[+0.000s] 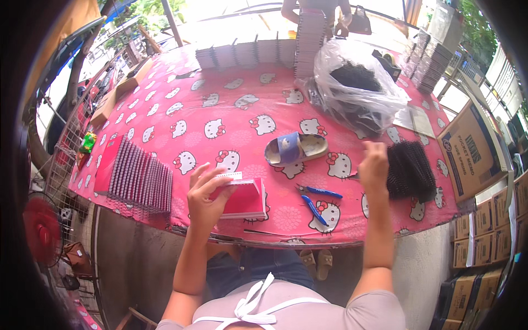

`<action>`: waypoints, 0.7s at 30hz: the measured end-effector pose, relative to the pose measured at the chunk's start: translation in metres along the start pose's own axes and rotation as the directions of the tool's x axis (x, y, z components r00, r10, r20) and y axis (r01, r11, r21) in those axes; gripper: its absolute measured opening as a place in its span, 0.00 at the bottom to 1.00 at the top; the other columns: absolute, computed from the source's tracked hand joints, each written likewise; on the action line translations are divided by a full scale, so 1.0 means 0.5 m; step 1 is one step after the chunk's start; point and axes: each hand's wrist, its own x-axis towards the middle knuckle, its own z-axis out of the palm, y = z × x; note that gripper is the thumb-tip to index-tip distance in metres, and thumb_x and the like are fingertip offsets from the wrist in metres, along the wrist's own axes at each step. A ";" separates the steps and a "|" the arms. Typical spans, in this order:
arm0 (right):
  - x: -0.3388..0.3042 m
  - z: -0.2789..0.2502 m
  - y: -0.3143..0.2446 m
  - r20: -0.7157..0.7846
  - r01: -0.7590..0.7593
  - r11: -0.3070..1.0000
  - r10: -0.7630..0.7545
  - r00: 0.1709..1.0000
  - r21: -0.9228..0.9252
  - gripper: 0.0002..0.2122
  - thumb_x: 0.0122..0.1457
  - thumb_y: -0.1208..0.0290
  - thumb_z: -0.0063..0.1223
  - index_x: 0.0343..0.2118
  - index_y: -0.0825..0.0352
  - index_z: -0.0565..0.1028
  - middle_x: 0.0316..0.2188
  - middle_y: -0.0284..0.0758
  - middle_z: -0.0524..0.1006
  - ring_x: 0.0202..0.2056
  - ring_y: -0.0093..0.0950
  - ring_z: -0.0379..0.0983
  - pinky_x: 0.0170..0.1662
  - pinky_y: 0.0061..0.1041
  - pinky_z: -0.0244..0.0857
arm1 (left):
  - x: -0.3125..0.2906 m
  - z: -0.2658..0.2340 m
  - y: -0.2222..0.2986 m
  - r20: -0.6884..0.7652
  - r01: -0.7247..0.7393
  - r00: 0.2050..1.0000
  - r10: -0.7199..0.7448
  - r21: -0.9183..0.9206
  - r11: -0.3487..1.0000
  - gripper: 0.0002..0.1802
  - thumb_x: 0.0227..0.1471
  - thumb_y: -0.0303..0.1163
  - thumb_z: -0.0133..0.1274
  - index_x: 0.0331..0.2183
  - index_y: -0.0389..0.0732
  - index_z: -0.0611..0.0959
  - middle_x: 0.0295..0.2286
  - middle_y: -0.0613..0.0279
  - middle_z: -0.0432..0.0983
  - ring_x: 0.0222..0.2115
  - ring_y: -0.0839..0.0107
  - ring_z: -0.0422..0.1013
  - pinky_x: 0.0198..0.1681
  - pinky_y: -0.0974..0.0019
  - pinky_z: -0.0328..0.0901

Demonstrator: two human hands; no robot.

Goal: The person uses a pair of pliers to trim the wire bindings of pink notebooks, handling them one at a time and placing them in a stack on a table.

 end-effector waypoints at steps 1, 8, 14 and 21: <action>-0.008 0.003 -0.049 -0.043 0.223 0.968 -0.219 0.975 0.116 0.14 0.51 0.86 0.46 0.39 0.68 0.76 0.33 0.44 0.75 0.35 0.39 0.74 0.40 0.36 0.68 | -0.002 -0.004 -0.005 0.039 0.017 0.999 -0.017 -0.020 1.000 0.11 0.36 0.28 0.66 0.29 0.45 0.86 0.31 0.64 0.80 0.42 0.60 0.68 0.46 0.60 0.63; -0.064 -0.020 -0.316 0.223 0.033 0.619 -0.332 0.916 0.785 0.10 0.48 0.77 0.62 0.36 0.64 0.80 0.30 0.36 0.76 0.29 0.26 0.75 0.31 0.23 0.68 | 0.000 -0.005 0.010 0.008 0.019 1.000 -0.019 0.025 1.000 0.11 0.36 0.31 0.67 0.28 0.42 0.86 0.24 0.67 0.78 0.34 0.68 0.67 0.37 0.65 0.64; -0.033 -0.006 -0.313 0.276 0.020 0.522 -0.484 0.831 0.853 0.09 0.48 0.79 0.62 0.34 0.65 0.80 0.28 0.32 0.75 0.28 0.20 0.72 0.29 0.21 0.66 | -0.004 -0.006 0.009 -0.004 0.000 1.000 0.000 0.035 0.999 0.11 0.36 0.32 0.67 0.28 0.43 0.86 0.24 0.67 0.78 0.32 0.69 0.66 0.36 0.65 0.63; -0.027 -0.023 -0.337 0.545 -0.180 0.619 -0.472 0.693 0.765 0.10 0.52 0.69 0.59 0.34 0.67 0.73 0.27 0.34 0.72 0.27 0.27 0.72 0.31 0.25 0.66 | -0.010 0.001 0.009 -0.034 0.047 0.998 -0.046 0.026 0.999 0.10 0.36 0.34 0.67 0.27 0.46 0.86 0.23 0.69 0.78 0.32 0.69 0.67 0.39 0.64 0.60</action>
